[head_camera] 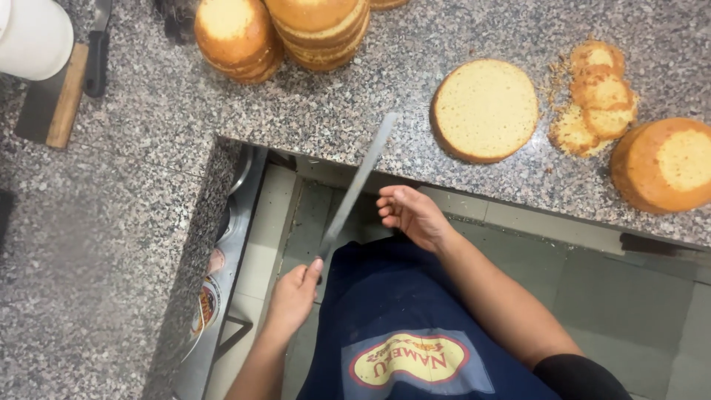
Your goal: The person trims the domed tops off round sponge cake layers using a long serrated knife, sawing each cake flat on a granite counter and setting the trimmed layers aside. They brush crumbs off the counter and knife between cuts and work through a stack of baked cake layers one at a time.
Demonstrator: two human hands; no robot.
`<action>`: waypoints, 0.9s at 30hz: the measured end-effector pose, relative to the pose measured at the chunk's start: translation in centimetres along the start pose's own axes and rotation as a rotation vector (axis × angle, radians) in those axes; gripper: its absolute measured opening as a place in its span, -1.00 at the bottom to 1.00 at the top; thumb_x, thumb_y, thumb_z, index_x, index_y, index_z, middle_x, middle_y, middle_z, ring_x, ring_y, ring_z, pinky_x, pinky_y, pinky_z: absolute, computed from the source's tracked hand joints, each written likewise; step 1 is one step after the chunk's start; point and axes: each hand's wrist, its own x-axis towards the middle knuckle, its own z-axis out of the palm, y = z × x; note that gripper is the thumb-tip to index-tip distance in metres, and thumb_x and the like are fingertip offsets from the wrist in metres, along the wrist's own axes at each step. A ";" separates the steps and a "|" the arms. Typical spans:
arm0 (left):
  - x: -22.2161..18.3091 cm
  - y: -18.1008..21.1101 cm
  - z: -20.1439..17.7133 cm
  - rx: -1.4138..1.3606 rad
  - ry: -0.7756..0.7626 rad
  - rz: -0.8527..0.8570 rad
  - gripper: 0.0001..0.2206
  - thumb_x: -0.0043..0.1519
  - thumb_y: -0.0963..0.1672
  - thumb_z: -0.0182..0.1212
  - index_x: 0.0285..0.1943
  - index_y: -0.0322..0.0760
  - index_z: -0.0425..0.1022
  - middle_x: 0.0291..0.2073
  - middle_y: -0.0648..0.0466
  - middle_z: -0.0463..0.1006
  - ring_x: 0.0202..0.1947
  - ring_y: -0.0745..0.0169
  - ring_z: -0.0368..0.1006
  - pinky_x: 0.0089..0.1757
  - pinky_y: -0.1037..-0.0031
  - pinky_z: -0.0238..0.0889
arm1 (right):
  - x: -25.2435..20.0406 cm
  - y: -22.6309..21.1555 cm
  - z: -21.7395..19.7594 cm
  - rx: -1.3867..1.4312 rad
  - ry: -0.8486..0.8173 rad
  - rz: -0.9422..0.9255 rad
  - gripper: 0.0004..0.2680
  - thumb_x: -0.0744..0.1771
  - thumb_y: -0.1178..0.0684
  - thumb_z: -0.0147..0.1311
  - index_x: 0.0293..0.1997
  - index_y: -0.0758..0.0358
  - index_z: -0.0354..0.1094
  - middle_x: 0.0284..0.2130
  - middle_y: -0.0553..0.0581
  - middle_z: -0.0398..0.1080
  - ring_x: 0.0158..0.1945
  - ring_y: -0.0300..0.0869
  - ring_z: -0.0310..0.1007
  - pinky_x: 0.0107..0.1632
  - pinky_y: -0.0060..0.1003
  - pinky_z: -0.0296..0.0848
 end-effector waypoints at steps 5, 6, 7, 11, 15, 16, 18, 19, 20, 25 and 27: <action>1.5 -6.1 -1.7 0.196 0.246 0.129 -0.51 0.36 0.11 0.01 -0.41 -0.33 0.50 -0.57 -0.21 0.53 -0.47 -0.20 0.47 -0.33 0.11 0.33 | -0.4 0.8 -3.1 0.082 0.050 0.099 -0.72 0.46 -0.06 -0.11 0.13 0.39 0.34 -0.10 0.22 0.47 -0.04 -0.10 0.50 0.02 -0.21 0.53; 1.6 -7.3 -1.9 0.411 0.358 0.179 -0.53 0.39 0.10 -0.01 -0.36 -0.32 0.49 -0.51 -0.24 0.55 -0.41 -0.31 0.48 -0.30 0.04 0.31 | -0.5 0.8 -3.8 0.152 0.091 0.119 -0.70 0.46 -0.07 -0.15 0.11 0.41 0.33 -0.11 0.24 0.47 -0.04 -0.08 0.50 0.03 -0.20 0.54; 1.3 -7.0 -0.9 0.412 0.359 0.179 -0.53 0.39 0.10 -0.01 -0.36 -0.32 0.49 -0.51 -0.24 0.55 -0.41 -0.31 0.48 -0.30 0.04 0.31 | -0.5 0.6 -4.5 0.153 0.090 0.119 -0.70 0.46 -0.07 -0.15 0.11 0.41 0.33 -0.11 0.24 0.47 -0.04 -0.08 0.50 0.03 -0.20 0.54; 0.4 -7.4 2.8 0.456 0.230 0.339 -0.55 0.32 0.11 0.03 -0.39 -0.31 0.48 -0.46 -0.20 0.59 -0.41 -0.34 0.50 -0.32 -0.01 0.30 | -0.8 1.2 -7.0 0.273 0.222 0.104 -0.67 0.46 -0.07 -0.25 0.13 0.46 0.29 -0.09 0.29 0.45 -0.02 -0.02 0.52 0.06 -0.18 0.54; 3.5 -9.1 3.0 -0.082 0.207 0.016 -0.51 0.35 0.10 0.05 -0.46 -0.35 0.46 -0.60 -0.21 0.52 -0.50 -0.22 0.47 -0.37 0.13 0.33 | -1.3 1.5 -8.3 0.315 0.246 0.068 -0.67 0.48 -0.07 -0.28 0.16 0.48 0.25 -0.06 0.31 0.44 0.00 0.01 0.52 0.09 -0.16 0.54; 4.4 -10.3 3.4 -0.081 0.209 0.016 -0.51 0.35 0.10 0.05 -0.46 -0.35 0.46 -0.60 -0.21 0.52 -0.50 -0.22 0.47 -0.37 0.13 0.33 | -1.4 1.5 -8.5 0.317 0.244 0.068 -0.67 0.48 -0.07 -0.28 0.16 0.48 0.25 -0.06 0.31 0.44 0.00 0.01 0.52 0.09 -0.16 0.54; 6.3 -12.9 3.9 0.004 0.337 0.153 -0.58 0.34 0.08 0.05 -0.38 -0.31 0.47 -0.61 -0.15 0.49 -0.55 -0.11 0.44 -0.38 0.20 0.30 | -1.4 1.5 -8.9 0.319 0.242 0.054 -0.67 0.48 -0.07 -0.27 0.16 0.49 0.25 -0.06 0.32 0.44 0.00 0.01 0.52 0.08 -0.16 0.54; 7.1 -12.6 5.4 0.007 0.340 0.154 -0.58 0.34 0.08 0.05 -0.38 -0.31 0.47 -0.61 -0.15 0.49 -0.55 -0.11 0.44 -0.38 0.20 0.30 | -1.2 1.4 -9.2 0.322 0.238 0.053 -0.67 0.48 -0.07 -0.27 0.16 0.49 0.25 -0.06 0.32 0.44 0.00 0.01 0.52 0.08 -0.16 0.54; 7.7 -12.5 7.0 0.092 0.285 0.258 -0.57 0.35 0.08 0.09 -0.39 -0.34 0.45 -0.57 -0.19 0.49 -0.53 -0.18 0.41 -0.39 0.16 0.28 | -1.2 1.5 -9.5 0.310 0.246 0.044 -0.67 0.48 -0.07 -0.26 0.16 0.49 0.25 -0.06 0.32 0.44 0.00 0.01 0.52 0.09 -0.16 0.54; 9.1 -8.2 10.6 0.115 0.194 0.603 -0.58 0.36 0.06 0.14 -0.37 -0.34 0.46 -0.49 -0.21 0.53 -0.45 -0.27 0.44 -0.40 0.13 0.27 | -2.7 0.8 -10.7 0.284 0.270 0.001 -0.66 0.48 -0.08 -0.23 0.18 0.50 0.24 -0.05 0.33 0.43 0.02 0.01 0.51 0.09 -0.15 0.54; 11.0 -9.7 11.1 -0.129 0.182 0.446 -0.57 0.40 0.05 0.11 -0.34 -0.40 0.44 -0.48 -0.25 0.51 -0.41 -0.31 0.45 -0.36 0.14 0.32 | -3.8 0.1 -11.0 0.277 0.279 -0.012 -0.66 0.48 -0.08 -0.23 0.19 0.51 0.24 -0.04 0.35 0.43 0.03 0.02 0.50 0.09 -0.14 0.54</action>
